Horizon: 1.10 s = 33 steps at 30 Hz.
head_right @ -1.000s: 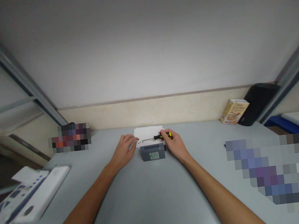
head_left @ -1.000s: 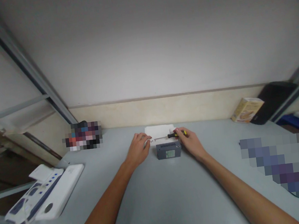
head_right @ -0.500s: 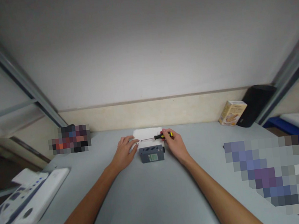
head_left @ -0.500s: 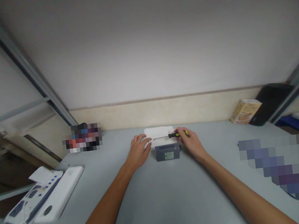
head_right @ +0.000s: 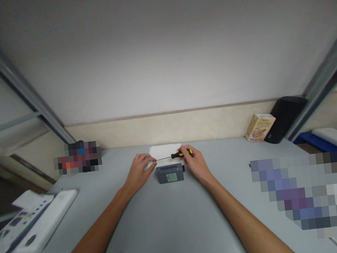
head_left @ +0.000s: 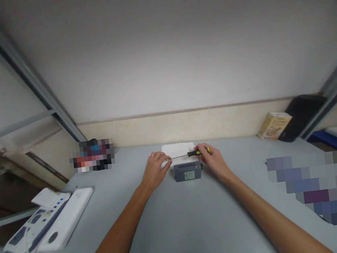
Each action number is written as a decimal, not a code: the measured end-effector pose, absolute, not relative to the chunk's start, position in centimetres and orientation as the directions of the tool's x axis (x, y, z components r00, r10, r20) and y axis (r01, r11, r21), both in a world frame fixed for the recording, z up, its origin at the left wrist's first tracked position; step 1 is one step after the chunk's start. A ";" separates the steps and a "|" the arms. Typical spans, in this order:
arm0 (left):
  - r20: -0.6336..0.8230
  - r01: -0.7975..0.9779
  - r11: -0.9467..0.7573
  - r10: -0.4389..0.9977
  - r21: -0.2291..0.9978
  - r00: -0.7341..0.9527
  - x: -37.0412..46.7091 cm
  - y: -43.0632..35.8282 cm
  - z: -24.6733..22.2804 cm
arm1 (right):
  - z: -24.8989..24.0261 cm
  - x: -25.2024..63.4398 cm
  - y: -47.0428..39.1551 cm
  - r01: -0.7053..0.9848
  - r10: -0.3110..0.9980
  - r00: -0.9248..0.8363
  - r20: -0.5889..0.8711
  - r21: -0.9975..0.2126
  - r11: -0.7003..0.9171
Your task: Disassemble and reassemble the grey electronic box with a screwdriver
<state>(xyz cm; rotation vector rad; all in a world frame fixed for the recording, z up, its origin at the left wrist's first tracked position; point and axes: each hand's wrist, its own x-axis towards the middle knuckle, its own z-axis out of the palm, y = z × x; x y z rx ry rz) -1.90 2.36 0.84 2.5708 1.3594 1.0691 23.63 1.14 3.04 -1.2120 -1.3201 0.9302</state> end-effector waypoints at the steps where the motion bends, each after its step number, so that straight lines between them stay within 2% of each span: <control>1: 0.554 0.711 -0.615 0.742 0.339 0.377 -1.9 2.4 0.9 | 3.0 23.6 1.2 0.146 0.978 0.081 0.194 -0.973 0.181; 18: 0.597 0.633 -0.670 0.706 0.388 0.381 -1.7 2.2 0.9 | 2.9 23.8 1.3 0.129 0.979 0.076 0.190 -0.975 0.180; 26: 0.595 0.506 -0.643 0.753 0.574 0.282 -0.8 1.6 2.2 | 4.4 23.9 0.9 0.048 0.964 0.119 0.239 -0.971 0.235; 33: 0.538 0.404 -0.592 0.805 0.697 0.252 -0.4 0.9 2.9 | 6.1 23.9 0.1 0.081 0.903 0.228 0.363 -0.932 0.354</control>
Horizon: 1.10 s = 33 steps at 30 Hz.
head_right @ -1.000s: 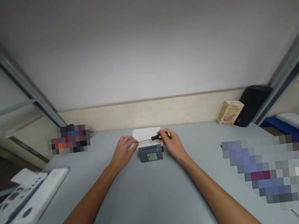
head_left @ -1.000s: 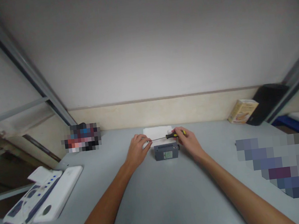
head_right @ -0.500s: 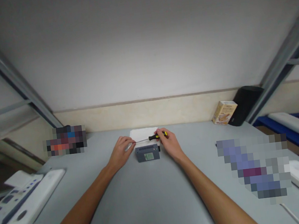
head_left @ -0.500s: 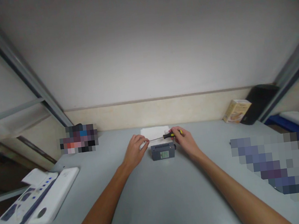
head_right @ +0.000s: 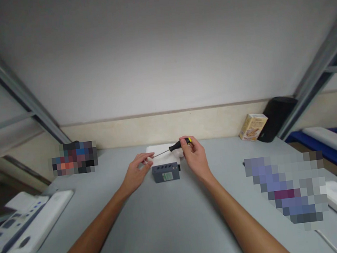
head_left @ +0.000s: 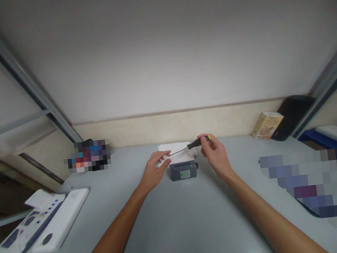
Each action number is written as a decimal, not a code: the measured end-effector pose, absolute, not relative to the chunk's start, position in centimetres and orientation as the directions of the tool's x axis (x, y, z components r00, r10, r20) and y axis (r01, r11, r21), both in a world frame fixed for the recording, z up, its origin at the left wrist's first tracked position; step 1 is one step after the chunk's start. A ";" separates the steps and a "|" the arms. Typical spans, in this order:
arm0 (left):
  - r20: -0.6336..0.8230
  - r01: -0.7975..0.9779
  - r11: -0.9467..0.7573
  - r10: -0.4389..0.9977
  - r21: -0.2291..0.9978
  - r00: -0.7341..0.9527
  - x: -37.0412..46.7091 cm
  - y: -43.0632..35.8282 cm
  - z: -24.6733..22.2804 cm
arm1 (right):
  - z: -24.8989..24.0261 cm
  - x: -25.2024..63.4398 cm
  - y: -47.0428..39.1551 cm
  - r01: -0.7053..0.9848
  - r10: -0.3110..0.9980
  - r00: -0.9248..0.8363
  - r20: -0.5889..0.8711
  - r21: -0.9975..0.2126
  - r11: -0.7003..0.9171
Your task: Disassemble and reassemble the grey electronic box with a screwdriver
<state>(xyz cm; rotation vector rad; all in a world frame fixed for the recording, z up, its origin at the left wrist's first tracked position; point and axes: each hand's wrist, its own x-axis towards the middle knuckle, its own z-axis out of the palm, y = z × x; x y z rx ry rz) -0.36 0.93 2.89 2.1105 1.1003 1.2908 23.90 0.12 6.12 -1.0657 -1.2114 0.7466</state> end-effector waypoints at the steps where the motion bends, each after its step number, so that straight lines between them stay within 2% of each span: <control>1: 0.543 0.398 -0.598 0.801 0.696 0.253 -0.3 0.8 2.9 | 6.5 24.1 0.0 0.076 0.886 0.263 0.383 -0.923 0.377; 5: 0.548 0.412 -0.670 0.742 0.617 0.387 0.0 -0.3 2.9 | 8.2 25.3 -0.6 0.106 0.774 0.427 0.467 -0.876 0.470; 8: 0.521 0.432 -0.719 0.694 0.545 0.498 0.6 -1.3 3.0 | 9.0 26.4 -0.8 0.162 0.716 0.473 0.513 -0.850 0.502; 17: 0.485 0.468 -0.762 0.647 0.448 0.589 1.7 -1.7 2.9 | 8.6 27.0 -0.9 0.337 0.710 0.376 0.595 -0.802 0.493; 33: 0.507 0.438 -0.759 0.649 0.481 0.567 1.6 -1.3 2.2 | 9.2 26.7 -1.7 0.475 0.692 0.252 0.676 -0.710 0.520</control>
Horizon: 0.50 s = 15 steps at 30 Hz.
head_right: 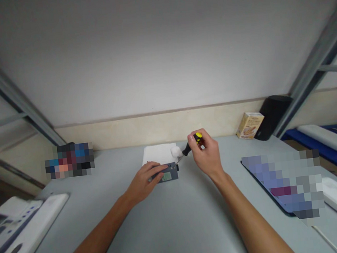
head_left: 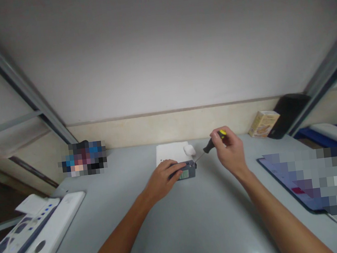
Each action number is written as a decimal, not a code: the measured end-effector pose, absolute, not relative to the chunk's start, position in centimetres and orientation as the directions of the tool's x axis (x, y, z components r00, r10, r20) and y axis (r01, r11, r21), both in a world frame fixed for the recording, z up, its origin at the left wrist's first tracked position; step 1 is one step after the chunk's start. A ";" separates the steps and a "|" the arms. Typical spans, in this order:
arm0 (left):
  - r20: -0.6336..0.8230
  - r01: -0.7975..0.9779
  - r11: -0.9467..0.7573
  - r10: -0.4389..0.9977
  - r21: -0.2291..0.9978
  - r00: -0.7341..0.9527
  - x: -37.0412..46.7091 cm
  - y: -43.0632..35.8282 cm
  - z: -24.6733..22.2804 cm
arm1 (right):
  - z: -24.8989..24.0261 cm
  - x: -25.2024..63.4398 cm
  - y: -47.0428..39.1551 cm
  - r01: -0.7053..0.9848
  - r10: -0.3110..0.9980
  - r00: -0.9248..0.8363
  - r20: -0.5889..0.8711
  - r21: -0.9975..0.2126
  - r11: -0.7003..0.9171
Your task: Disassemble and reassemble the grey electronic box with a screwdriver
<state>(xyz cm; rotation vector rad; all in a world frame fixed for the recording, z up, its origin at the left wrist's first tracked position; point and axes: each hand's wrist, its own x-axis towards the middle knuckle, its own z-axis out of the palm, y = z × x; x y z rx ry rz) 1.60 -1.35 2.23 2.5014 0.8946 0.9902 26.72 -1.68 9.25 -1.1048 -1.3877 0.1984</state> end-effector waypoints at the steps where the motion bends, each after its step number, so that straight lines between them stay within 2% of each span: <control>1: 0.502 0.436 -0.754 0.655 0.492 0.565 1.6 -1.4 2.2 | 9.5 26.6 -1.8 0.466 0.705 0.224 0.673 -0.709 0.529; 5: 0.471 0.420 -0.725 0.680 0.546 0.561 1.7 -1.6 2.3 | 11.0 26.2 -2.1 0.325 0.782 0.045 0.622 -0.749 0.577; 10: 0.440 0.400 -0.710 0.686 0.579 0.579 1.8 -1.6 2.3 | 12.3 24.6 -1.5 -0.043 0.806 -0.247 0.538 -0.837 0.545; 12: 0.440 0.414 -0.721 0.677 0.556 0.590 1.9 -1.7 2.2 | 12.0 23.4 -1.1 -0.202 0.810 -0.249 0.531 -0.846 0.492; 15: 0.460 0.473 -0.751 0.658 0.461 0.596 2.0 -1.8 2.1 | 11.2 21.9 -0.9 -0.338 0.852 -0.111 0.511 -0.826 0.451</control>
